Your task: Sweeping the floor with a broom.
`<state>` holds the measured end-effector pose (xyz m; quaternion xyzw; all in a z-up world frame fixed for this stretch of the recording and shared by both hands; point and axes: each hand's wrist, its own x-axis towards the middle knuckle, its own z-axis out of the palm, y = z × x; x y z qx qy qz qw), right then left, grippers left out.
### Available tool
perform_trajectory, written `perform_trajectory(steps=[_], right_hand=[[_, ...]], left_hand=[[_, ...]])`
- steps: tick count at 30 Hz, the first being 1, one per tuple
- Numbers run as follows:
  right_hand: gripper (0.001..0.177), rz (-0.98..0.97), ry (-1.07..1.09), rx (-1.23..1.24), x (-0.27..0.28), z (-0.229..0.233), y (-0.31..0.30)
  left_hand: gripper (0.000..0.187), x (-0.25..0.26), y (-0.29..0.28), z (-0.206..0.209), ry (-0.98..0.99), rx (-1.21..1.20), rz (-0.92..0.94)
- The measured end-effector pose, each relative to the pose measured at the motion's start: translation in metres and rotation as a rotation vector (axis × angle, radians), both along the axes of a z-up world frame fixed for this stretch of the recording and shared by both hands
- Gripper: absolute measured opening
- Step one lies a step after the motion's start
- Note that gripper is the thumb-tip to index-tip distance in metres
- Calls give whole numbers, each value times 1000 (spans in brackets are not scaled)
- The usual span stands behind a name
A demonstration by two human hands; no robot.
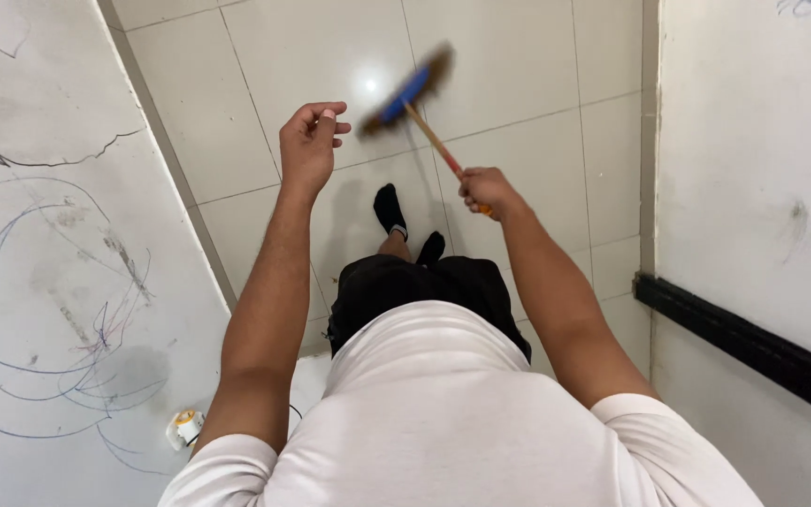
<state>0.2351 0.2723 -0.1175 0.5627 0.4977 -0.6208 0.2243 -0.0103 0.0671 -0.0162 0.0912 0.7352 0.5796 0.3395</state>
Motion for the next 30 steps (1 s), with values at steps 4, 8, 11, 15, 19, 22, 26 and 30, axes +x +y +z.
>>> perform_trajectory(steps=[4, 8, 11, 15, 19, 22, 26, 30], right_hand=[[42, -135, 38, 60, 32, 23, 9], [55, -27, 6, 406, 104, 8, 3], [51, 93, -164, 737, 189, -21, 9], [46, -43, -483, 818, 291, -22, 11], [41, -266, -621, 634, 348, 23, -8], [33, -387, -716, 547, 383, 35, -13], [32, -644, -801, 426, 417, 41, 8], [36, -800, -815, 297, 439, 44, 52]], left_hand=[[23, 6, 4, -6, 5, 3, -24], [23, 6, 11, -5, -6, -42, -27], [23, 7, 24, 1, 6, 2, -54], [23, 10, 54, 9, 23, 8, -106], [24, 19, 83, 18, 98, -47, -153], [21, 29, 101, 20, 69, 84, -172], [22, 49, 133, 30, 83, -7, -180], [22, 68, 175, 30, 122, -120, -202]])
